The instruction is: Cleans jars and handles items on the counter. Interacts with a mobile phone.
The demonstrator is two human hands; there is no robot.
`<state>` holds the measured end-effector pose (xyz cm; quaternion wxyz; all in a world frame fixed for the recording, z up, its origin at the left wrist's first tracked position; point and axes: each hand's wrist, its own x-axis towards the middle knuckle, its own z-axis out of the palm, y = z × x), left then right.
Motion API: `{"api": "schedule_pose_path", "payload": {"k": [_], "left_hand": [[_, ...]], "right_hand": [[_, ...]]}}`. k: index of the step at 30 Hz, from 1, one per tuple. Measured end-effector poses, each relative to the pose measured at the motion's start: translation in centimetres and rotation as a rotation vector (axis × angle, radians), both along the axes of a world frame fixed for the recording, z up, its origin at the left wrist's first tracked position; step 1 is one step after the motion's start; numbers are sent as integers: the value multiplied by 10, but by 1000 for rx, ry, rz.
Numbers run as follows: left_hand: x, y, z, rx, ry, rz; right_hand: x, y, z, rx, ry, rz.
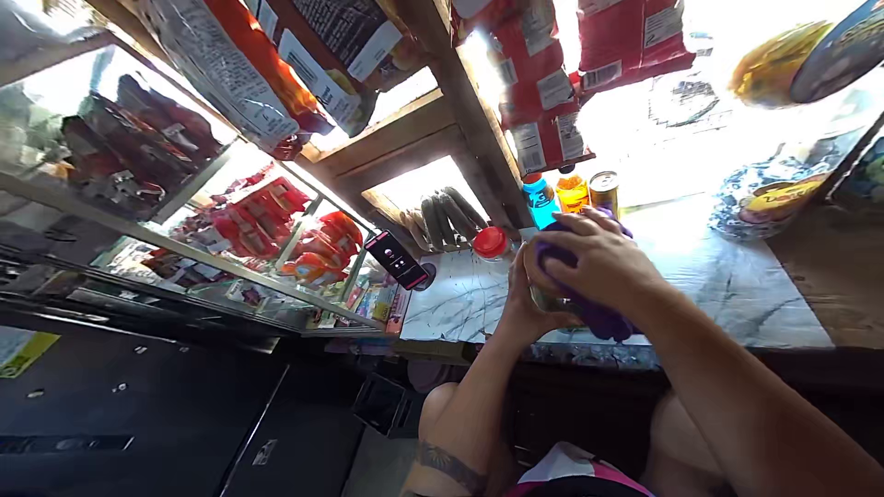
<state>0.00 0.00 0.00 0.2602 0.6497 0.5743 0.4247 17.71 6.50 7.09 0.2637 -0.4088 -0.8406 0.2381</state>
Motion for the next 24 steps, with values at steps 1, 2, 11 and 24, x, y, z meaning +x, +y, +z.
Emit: {"api": "schedule_pose_path", "payload": {"k": [1, 2, 11, 24], "left_hand": [[0, 0, -3, 28, -10, -12], [-1, 0, -6, 57, -19, -20], [-14, 9, -18, 140, 24, -127], [-205, -42, 16, 405, 262, 394]], "right_hand": [[8, 11, -6, -79, 86, 10], [16, 21, -12, -168, 181, 31], [35, 39, -63, -696, 600, -158], [7, 8, -42, 320, 421, 24]]}}
